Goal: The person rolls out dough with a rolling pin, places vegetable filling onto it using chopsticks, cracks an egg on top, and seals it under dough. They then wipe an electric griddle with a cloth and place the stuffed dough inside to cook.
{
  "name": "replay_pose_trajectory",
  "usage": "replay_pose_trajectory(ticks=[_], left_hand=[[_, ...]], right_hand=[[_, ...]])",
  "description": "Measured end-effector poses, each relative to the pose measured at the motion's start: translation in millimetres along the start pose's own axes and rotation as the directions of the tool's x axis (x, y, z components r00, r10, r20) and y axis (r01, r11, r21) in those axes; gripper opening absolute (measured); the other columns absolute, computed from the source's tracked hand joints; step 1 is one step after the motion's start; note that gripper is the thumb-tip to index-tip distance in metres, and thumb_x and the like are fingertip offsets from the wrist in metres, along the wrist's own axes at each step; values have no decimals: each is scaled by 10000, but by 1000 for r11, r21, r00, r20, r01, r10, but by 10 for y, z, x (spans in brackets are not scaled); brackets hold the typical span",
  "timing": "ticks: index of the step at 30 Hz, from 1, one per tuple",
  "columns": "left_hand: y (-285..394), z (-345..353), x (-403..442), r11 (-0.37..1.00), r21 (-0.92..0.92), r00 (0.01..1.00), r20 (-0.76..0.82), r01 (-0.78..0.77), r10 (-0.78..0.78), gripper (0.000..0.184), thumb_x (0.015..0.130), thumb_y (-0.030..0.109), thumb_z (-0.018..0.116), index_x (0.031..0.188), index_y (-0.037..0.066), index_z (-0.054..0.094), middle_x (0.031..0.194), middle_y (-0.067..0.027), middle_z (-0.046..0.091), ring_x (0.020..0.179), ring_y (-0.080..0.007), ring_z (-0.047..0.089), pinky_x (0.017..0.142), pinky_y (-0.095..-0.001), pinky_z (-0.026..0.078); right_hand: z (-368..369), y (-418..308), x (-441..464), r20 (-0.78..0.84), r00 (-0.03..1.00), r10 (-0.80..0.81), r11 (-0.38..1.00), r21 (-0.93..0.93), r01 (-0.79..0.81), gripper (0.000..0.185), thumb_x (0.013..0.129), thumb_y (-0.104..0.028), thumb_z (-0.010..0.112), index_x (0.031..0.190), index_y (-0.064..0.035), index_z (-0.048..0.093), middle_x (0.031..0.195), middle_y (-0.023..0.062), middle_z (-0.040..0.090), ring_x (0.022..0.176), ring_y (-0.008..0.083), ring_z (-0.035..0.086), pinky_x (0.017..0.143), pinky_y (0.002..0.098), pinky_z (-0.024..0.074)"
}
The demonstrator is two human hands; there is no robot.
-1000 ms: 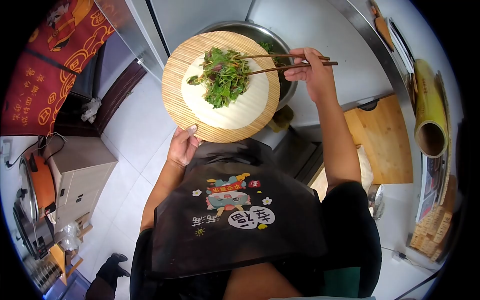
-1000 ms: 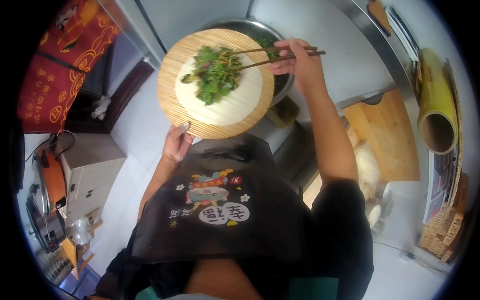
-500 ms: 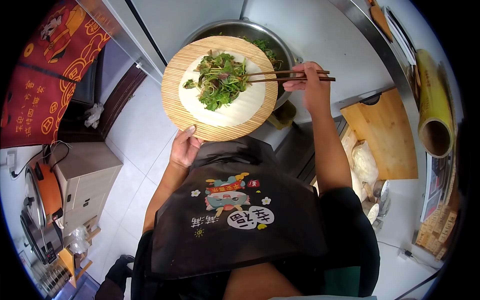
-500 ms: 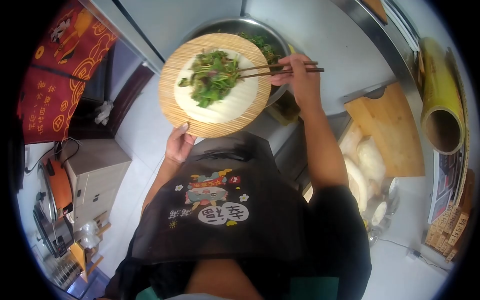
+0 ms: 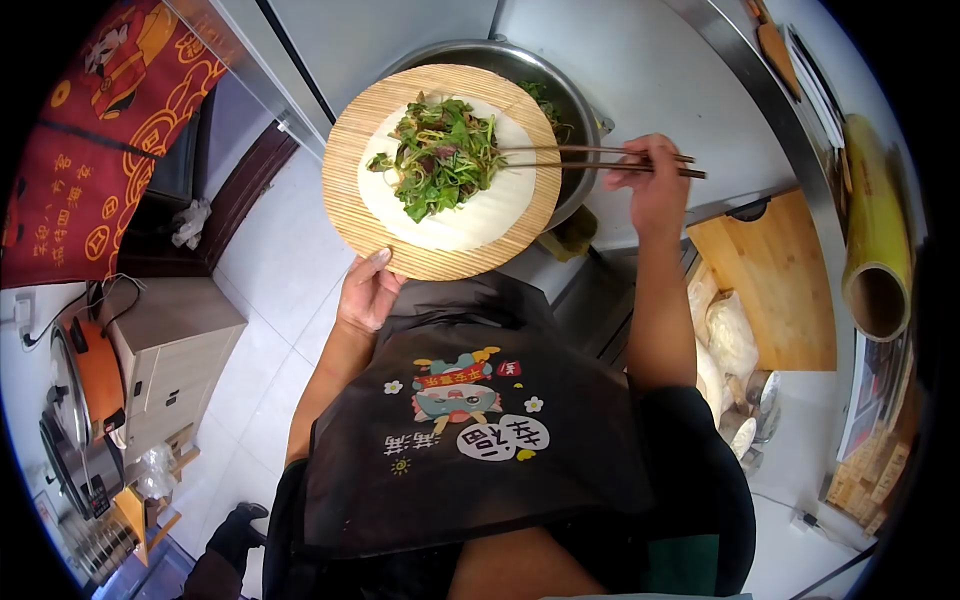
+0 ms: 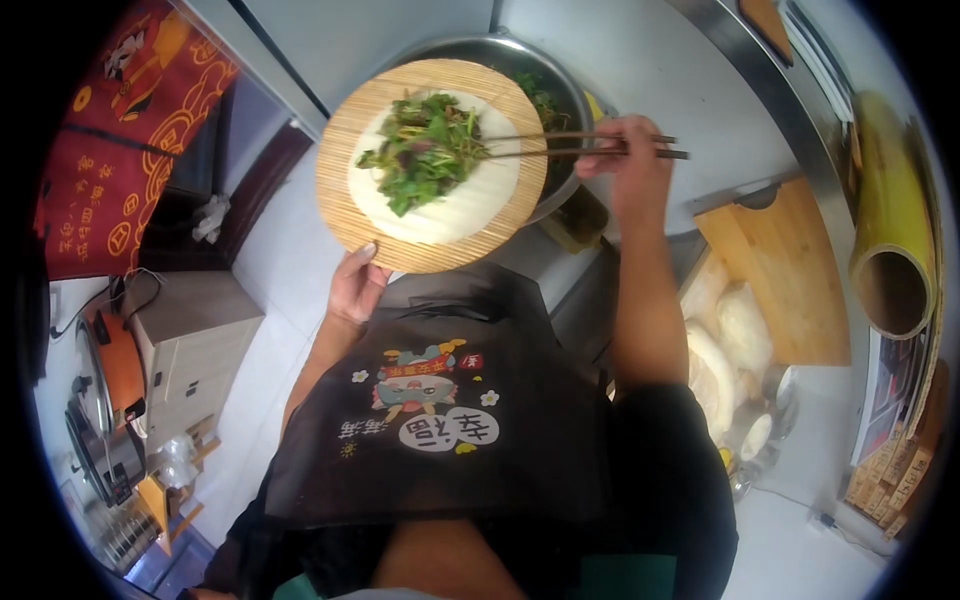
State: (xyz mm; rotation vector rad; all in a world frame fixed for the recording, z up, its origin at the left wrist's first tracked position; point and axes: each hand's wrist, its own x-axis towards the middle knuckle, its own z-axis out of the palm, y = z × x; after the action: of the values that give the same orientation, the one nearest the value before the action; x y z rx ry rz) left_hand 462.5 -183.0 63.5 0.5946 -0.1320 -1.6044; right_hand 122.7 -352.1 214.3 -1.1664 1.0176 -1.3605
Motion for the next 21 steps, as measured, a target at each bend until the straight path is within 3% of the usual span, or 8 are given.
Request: replay_pose_trajectory(ticks=[3, 6, 8, 11, 14, 17, 19, 21], left_hand=[[2, -51, -2, 999, 33, 1000, 15, -5, 4, 484, 958, 2, 525, 1432, 4, 428, 1427, -156, 545, 1288, -306, 562, 1083, -476, 484], [14, 85, -20, 999, 39, 999, 33, -3, 2, 479, 958, 4, 531, 1428, 4, 436, 1422, -152, 550, 1281, -302, 569, 1077, -469, 491], [21, 151, -21, 999, 39, 999, 38, 9, -10, 484, 955, 1, 539, 1428, 4, 437, 1421, -151, 550, 1277, -299, 572, 1077, -463, 492], [8, 146, 11, 998, 66, 1000, 21, 0, -2, 485, 950, -2, 552, 1423, 4, 445, 1418, -147, 553, 1278, -296, 571, 1073, -459, 495], [-11, 113, 25, 998, 69, 1000, 2, -2, 2, 485, 948, 0, 562, 1420, 5, 451, 1408, -146, 560, 1273, -295, 575, 1069, -453, 498], [-3, 151, 21, 996, 92, 1000, 10, 11, -12, 534, 945, -8, 532, 1454, -41, 374, 1446, -188, 503, 1322, -312, 527, 1125, -443, 459], [-5, 100, 21, 997, 74, 1000, 5, 12, -12, 501, 944, -6, 546, 1431, -11, 428, 1414, -159, 547, 1283, -298, 563, 1086, -445, 487], [8, 63, 15, 998, 60, 1000, 14, 14, -15, 488, 944, -6, 549, 1422, 3, 452, 1403, -145, 566, 1269, -292, 577, 1066, -448, 500]], right_hand=[[102, -77, -47, -81, 989, -127, 992, -36, 125, 268, 1011, -168, 506, 973, 71, 620, 855, 143, 631, 658, 245, 707, 650, 329, 628], [535, 173, -306, 110, 948, -298, 945, -110, 309, 146, 964, -53, 554, 1030, 46, 638, 920, 115, 638, 725, 217, 703, 728, 304, 614], [656, 200, -368, 490, 700, -519, 649, -307, 696, 199, 910, 41, 592, 1096, 8, 654, 965, 105, 638, 725, 198, 676, 688, 275, 567], [853, 289, -570, 538, 698, -472, 645, -328, 690, 249, 878, 52, 617, 1107, -27, 679, 954, 108, 626, 710, 196, 650, 621, 296, 518], [969, 233, -675, 616, 687, -386, 640, -358, 680, 191, 880, 79, 604, 1040, 14, 686, 934, 125, 631, 744, 183, 606, 642, 295, 481], [900, 246, -670, 617, 708, -345, 707, -325, 628, 199, 882, 21, 630, 1063, -44, 682, 948, 107, 647, 692, 200, 659, 612, 289, 506], [765, 305, -573, 502, 718, -482, 661, -331, 674, 131, 939, -31, 597, 1051, -15, 662, 950, 110, 677, 695, 196, 688, 642, 270, 533], [648, 306, -494, 316, 839, -443, 800, -283, 529, 139, 991, -84, 556, 1033, 16, 643, 955, 115, 700, 713, 197, 714, 681, 260, 559]])
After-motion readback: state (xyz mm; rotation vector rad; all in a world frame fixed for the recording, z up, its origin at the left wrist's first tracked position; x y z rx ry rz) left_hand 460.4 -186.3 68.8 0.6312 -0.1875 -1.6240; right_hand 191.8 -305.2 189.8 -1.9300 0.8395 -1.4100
